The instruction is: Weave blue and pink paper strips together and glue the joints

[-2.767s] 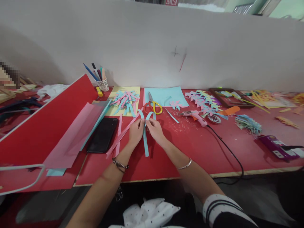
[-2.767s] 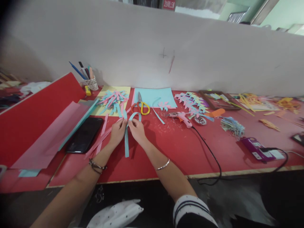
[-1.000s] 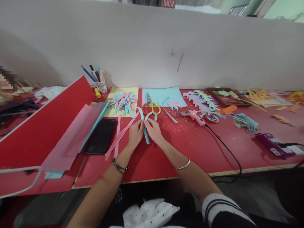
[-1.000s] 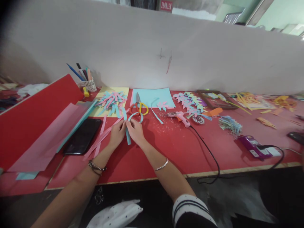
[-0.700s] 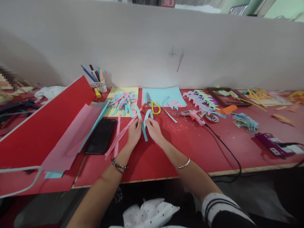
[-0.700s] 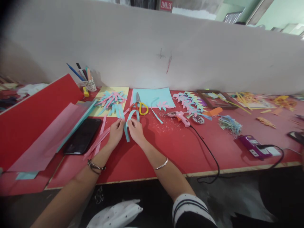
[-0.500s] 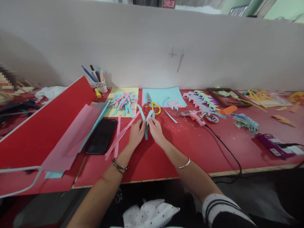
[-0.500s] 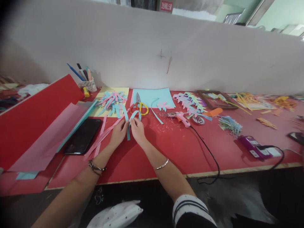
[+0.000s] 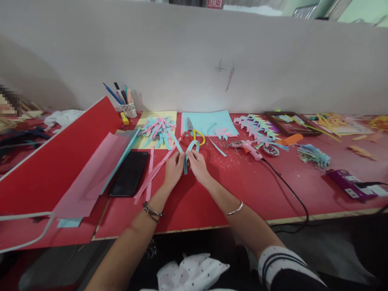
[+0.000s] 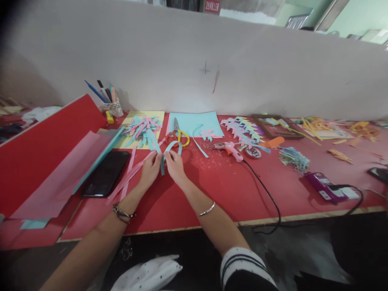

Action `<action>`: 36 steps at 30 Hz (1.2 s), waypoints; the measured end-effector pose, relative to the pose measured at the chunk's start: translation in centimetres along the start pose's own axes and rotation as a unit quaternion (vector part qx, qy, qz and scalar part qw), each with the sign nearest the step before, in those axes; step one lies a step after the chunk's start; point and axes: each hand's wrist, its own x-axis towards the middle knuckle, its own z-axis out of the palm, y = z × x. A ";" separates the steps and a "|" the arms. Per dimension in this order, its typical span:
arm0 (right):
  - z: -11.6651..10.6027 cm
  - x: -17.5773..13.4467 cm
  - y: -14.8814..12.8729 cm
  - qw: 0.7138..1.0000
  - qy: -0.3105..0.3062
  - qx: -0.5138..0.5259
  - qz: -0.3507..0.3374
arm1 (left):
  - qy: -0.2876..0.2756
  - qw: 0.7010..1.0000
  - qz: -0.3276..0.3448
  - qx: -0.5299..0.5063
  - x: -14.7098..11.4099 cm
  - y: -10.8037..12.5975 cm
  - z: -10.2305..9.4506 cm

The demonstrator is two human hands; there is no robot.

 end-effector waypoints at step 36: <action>-0.1 -0.3 -0.7 0.998 0.006 -0.060 -0.036 | -0.012 0.995 0.019 0.098 -0.1 -0.1 -0.4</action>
